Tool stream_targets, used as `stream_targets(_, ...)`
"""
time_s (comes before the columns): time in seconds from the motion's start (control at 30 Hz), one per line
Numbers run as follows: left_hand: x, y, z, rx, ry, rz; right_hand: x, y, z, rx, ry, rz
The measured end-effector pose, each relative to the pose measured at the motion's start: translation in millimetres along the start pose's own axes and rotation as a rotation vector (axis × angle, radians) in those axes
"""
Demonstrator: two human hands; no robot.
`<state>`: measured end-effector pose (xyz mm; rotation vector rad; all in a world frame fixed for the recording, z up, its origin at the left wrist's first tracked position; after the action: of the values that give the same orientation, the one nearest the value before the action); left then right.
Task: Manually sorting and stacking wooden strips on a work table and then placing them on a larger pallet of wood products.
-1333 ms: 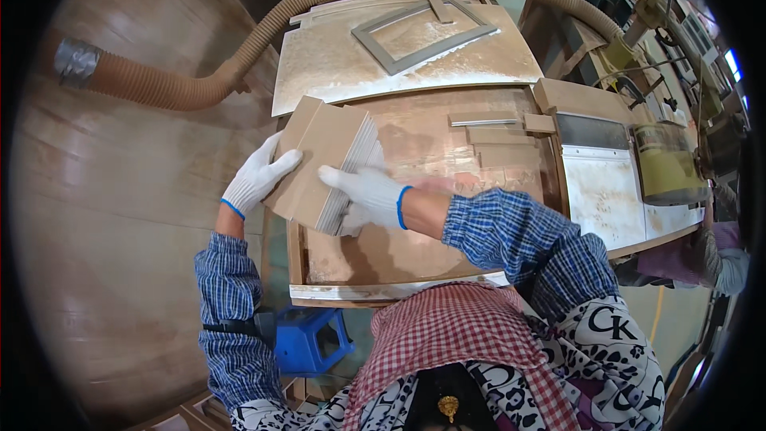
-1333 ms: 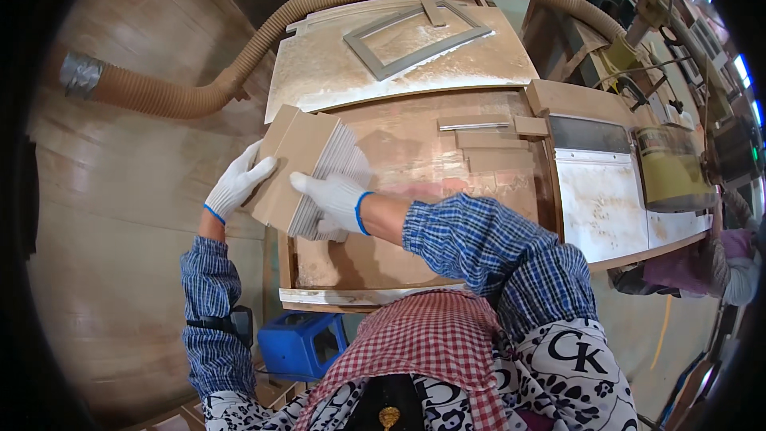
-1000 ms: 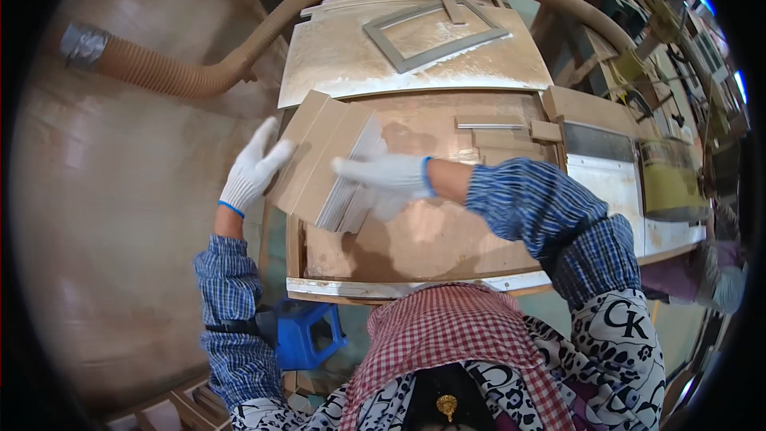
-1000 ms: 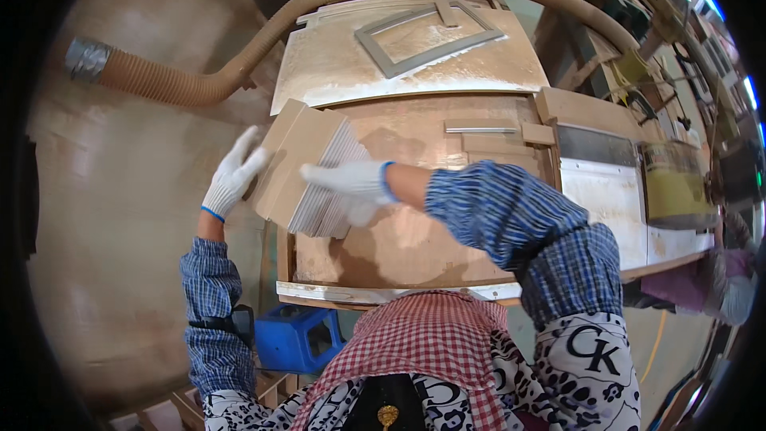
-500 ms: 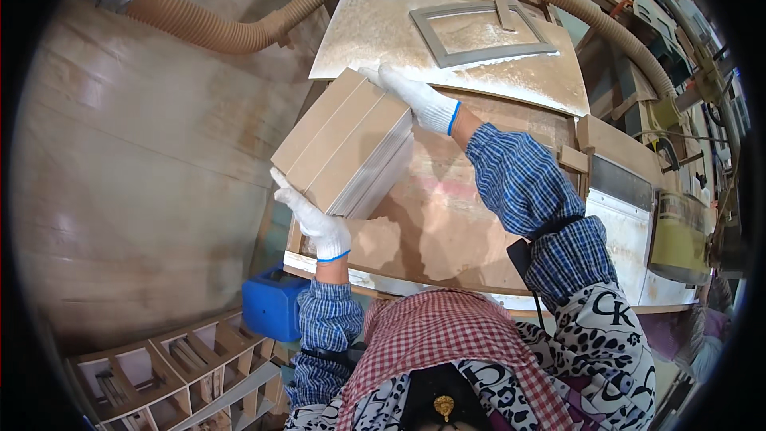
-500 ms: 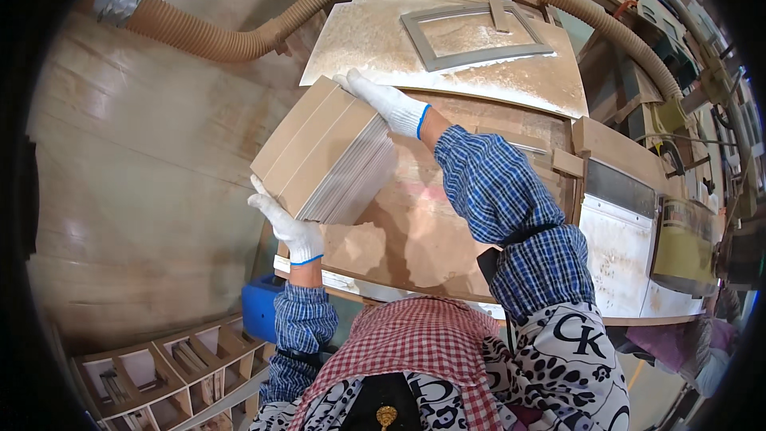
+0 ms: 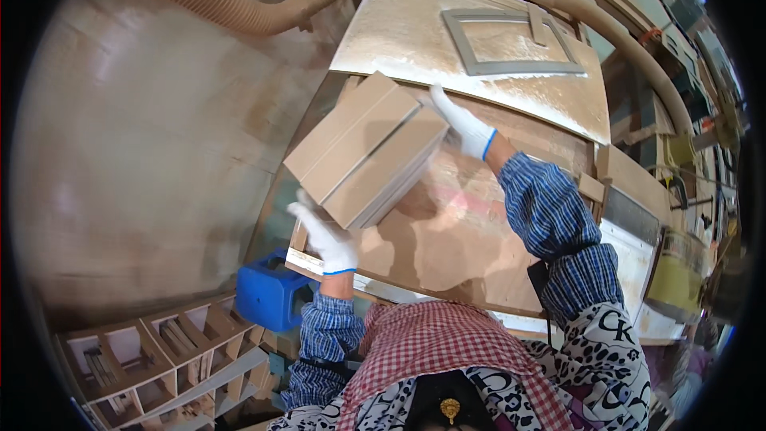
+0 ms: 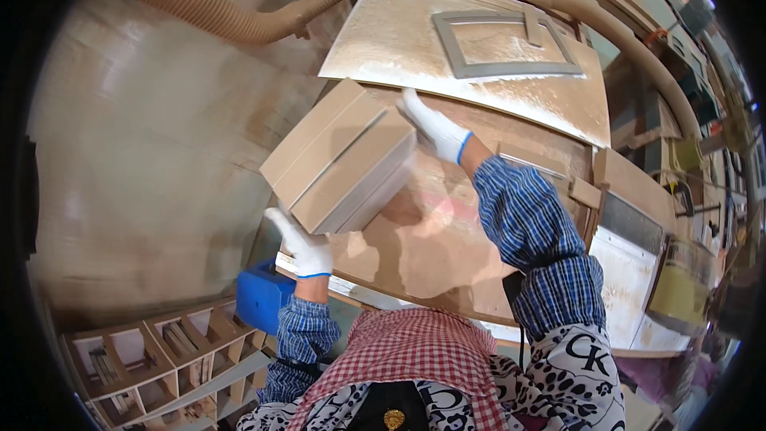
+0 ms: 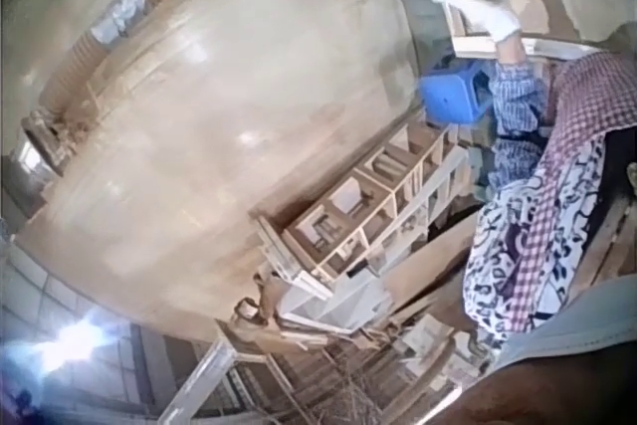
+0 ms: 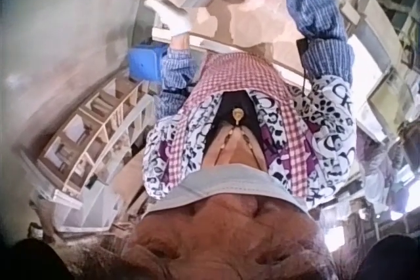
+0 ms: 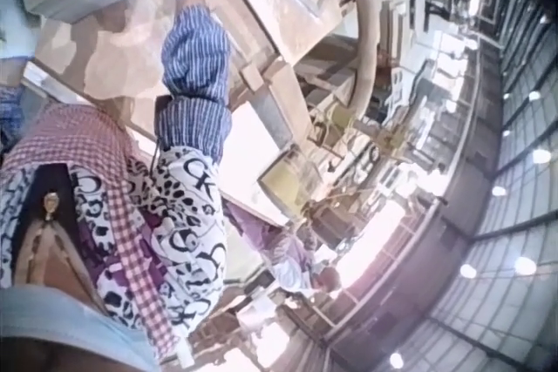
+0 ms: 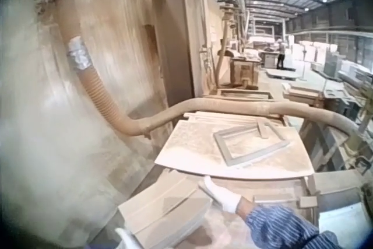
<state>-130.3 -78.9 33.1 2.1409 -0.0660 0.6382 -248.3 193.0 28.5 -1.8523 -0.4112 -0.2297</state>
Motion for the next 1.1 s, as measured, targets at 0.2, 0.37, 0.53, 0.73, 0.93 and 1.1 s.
stream_targets(0.2,-38,-106,57,0.086,0.011,0.174,-38,85,21,0.886,-0.48,0.411)
stream_targets(0.37,-45,-91,84,-0.018,-0.079,0.017,-42,106,-21,-0.088,-0.32,-0.056)
stream_targets(0.53,-11,-65,22,0.335,0.039,0.228,-21,75,0,-0.025,-0.205,-0.078)
stream_targets(0.73,-18,-99,32,0.433,0.057,0.3,-2,62,17,0.058,-0.142,-0.102)
stream_targets(0.93,-9,-121,37,0.42,0.089,0.418,21,56,27,0.082,-0.1,-0.132)
stream_targets(1.1,8,-104,12,0.447,0.02,0.476,28,53,32,0.06,-0.066,-0.132)
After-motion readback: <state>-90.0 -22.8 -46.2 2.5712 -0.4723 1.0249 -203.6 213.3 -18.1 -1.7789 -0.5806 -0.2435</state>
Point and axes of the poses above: each hand's wrist, its own x-axis away from the middle knuckle, its own z-axis out of the back of the hand, y = z × x, the point moved 10 cm from there along -x, towards the middle knuckle, and after that the axes turned 10 degrees about z, right-handed, at the moved point
